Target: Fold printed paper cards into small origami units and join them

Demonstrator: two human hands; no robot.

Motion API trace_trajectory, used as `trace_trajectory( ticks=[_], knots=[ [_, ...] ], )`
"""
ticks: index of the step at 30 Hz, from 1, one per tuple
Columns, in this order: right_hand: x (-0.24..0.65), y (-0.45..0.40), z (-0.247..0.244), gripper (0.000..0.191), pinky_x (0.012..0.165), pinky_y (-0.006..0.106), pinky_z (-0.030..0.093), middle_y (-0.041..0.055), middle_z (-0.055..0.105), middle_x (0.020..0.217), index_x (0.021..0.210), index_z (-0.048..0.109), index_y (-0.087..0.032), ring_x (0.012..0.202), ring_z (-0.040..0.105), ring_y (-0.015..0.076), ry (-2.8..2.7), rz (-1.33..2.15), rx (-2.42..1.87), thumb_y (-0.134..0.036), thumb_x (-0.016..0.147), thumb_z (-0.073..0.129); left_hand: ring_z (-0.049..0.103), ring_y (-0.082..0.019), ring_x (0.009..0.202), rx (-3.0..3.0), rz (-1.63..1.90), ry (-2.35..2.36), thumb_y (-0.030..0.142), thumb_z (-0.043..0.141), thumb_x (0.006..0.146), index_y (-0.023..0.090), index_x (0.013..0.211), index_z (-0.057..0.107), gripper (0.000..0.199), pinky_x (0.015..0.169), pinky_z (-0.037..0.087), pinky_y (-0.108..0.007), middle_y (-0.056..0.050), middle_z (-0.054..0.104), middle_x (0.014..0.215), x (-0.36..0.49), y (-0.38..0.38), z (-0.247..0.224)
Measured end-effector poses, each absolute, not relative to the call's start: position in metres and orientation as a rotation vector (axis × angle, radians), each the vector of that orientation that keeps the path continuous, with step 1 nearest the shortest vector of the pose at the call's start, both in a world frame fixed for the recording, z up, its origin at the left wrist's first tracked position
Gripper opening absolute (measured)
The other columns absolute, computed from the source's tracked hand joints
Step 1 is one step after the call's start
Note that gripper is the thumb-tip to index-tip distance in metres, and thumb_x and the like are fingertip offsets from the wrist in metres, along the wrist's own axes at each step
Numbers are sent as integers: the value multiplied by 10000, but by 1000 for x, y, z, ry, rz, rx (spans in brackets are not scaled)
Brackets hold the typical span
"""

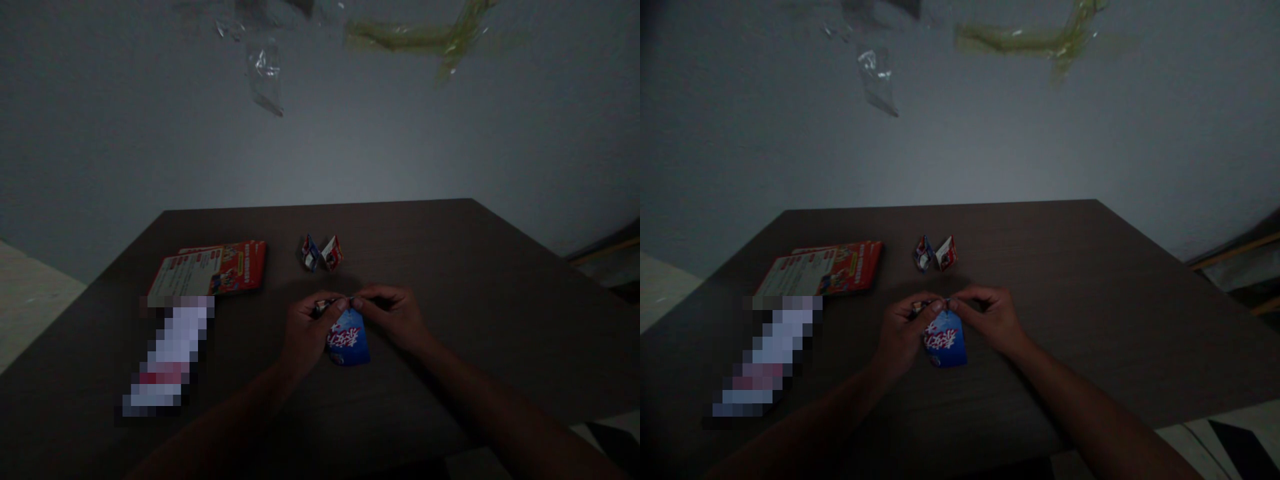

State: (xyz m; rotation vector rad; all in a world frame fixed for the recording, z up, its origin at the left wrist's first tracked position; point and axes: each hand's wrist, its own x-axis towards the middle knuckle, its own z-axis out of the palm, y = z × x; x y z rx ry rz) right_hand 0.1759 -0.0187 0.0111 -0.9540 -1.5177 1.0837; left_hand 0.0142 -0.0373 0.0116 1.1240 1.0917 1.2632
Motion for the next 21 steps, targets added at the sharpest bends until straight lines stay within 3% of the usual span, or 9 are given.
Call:
trace_trajectory(
  ticks=[21],
  knots=[
    [178,-20,16,76,573,249,448,12,675,673,693,725,-211,625,587,136,-1448,1136,-934,-283,715,716,558,-120,598,1226,1262,1120,298,708,701,154,735,708,148,545,418,-203,-6,648,651,12,-36,14]
  ],
)
